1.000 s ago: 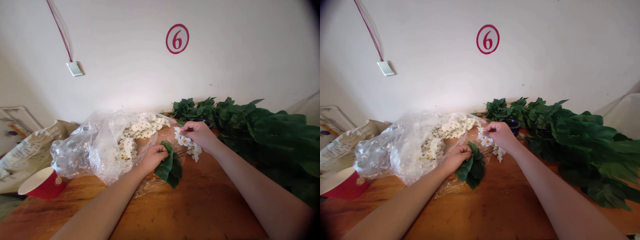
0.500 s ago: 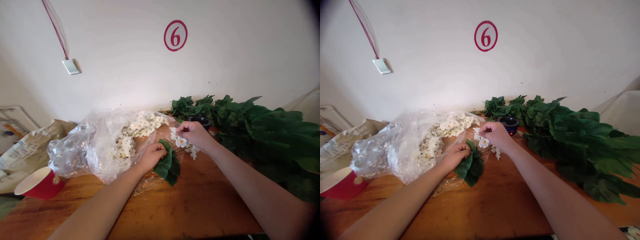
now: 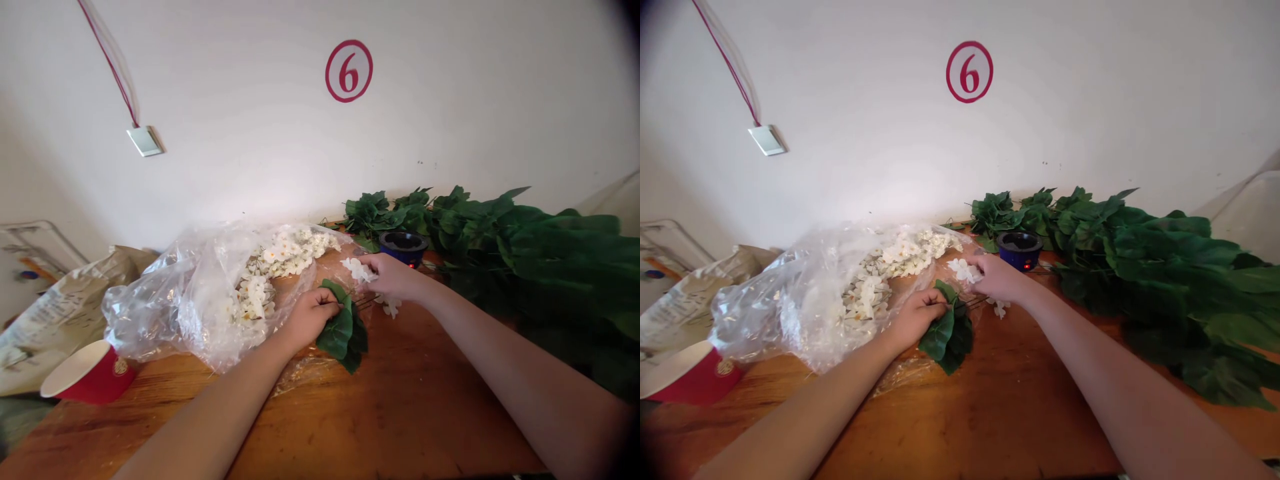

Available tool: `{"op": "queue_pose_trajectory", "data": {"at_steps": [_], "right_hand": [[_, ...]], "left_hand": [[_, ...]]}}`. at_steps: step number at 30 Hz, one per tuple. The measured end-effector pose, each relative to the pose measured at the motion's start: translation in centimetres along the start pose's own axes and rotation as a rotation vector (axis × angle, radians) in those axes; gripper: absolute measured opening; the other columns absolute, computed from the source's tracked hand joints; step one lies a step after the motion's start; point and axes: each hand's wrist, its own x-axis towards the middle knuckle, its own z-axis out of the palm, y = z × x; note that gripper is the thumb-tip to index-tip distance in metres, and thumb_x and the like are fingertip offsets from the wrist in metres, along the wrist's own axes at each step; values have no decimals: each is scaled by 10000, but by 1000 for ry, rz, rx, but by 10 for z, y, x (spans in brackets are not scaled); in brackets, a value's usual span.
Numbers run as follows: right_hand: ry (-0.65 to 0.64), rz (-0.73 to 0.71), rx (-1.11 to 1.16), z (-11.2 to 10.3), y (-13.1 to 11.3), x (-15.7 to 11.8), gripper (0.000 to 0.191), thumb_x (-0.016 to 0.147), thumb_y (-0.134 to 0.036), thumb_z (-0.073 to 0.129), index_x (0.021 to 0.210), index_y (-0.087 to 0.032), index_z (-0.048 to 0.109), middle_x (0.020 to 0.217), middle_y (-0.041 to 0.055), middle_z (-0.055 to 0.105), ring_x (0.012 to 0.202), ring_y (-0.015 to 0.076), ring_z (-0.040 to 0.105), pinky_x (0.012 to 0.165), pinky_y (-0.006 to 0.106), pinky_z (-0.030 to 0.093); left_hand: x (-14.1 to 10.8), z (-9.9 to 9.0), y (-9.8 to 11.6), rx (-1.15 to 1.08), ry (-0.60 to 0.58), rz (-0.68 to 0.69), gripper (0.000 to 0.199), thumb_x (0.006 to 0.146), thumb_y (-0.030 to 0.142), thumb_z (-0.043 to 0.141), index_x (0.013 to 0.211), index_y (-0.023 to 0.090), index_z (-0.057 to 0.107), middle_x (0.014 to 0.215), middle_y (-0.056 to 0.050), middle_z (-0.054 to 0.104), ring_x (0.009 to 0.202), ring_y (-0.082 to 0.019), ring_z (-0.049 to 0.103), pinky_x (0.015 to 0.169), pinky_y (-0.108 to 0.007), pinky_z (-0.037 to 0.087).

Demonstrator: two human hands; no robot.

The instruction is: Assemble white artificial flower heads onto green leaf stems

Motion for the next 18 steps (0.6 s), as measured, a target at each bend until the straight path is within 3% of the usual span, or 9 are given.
{"op": "queue_pose_trajectory", "data": {"at_steps": [7,11,18], "right_hand": [[-64,103,-35,3,14,4,156,656,-226,678,799,-164,666,724,20,670,673,183,610,574,248,431],[-36,190,-252,7,14,4,183,689,-312,703,662,-166,596,603,23,606,556,158,552,496,243,366],[-15,119,-405,13,0,0,190,743,-250,652,623,-167,531,644,30,587,571,138,517,501,238,314]], "left_hand": [[1,2,-7,100,-11,61,238,791,338,593,655,169,495,598,34,480,541,-95,435,496,-211,330],[1,2,-8,178,-7,105,239,799,325,588,650,174,476,624,28,483,582,-106,455,533,-221,345],[-1,4,0,282,3,101,183,786,260,541,638,178,473,651,12,515,647,-134,496,576,-238,375]]}}
